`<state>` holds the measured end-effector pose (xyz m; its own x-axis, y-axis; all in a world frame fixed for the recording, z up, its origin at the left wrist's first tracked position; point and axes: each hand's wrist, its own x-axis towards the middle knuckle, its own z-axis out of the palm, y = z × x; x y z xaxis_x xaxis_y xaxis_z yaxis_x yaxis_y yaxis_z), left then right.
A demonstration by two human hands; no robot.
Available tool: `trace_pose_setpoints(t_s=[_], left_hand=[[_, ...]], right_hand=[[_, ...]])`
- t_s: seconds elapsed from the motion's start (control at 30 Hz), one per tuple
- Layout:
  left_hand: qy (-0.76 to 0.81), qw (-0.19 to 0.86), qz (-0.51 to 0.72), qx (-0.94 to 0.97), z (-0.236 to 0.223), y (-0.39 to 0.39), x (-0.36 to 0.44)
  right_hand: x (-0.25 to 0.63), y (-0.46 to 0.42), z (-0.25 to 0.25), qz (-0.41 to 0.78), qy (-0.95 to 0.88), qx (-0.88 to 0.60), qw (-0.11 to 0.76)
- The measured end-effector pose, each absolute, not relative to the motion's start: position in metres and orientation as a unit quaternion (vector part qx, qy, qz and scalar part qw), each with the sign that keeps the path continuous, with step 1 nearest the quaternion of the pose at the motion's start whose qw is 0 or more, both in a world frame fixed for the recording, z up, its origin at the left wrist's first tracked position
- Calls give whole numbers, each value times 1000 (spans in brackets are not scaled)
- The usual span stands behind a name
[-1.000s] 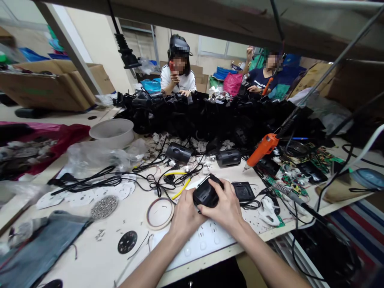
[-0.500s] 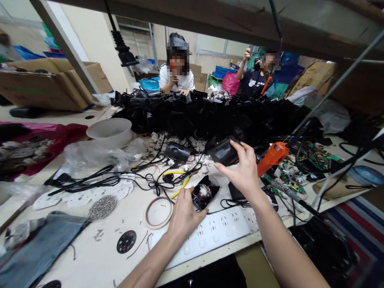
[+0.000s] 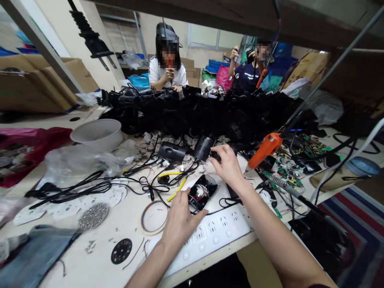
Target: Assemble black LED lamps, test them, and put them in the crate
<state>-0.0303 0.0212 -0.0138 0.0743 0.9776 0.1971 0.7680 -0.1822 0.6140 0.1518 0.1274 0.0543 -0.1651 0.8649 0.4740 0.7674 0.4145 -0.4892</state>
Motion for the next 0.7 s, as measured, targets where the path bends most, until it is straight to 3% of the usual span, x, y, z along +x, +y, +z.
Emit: trace_pose_setpoints(t_s=[0.27,0.7], left_hand=[[623,146,315,701,11,26,-32],[621,90,308,715,17,29,-23]], right_hand=[[167,55,22,157,-743,-550,348],[148,42,6,190,-744,-533,357]])
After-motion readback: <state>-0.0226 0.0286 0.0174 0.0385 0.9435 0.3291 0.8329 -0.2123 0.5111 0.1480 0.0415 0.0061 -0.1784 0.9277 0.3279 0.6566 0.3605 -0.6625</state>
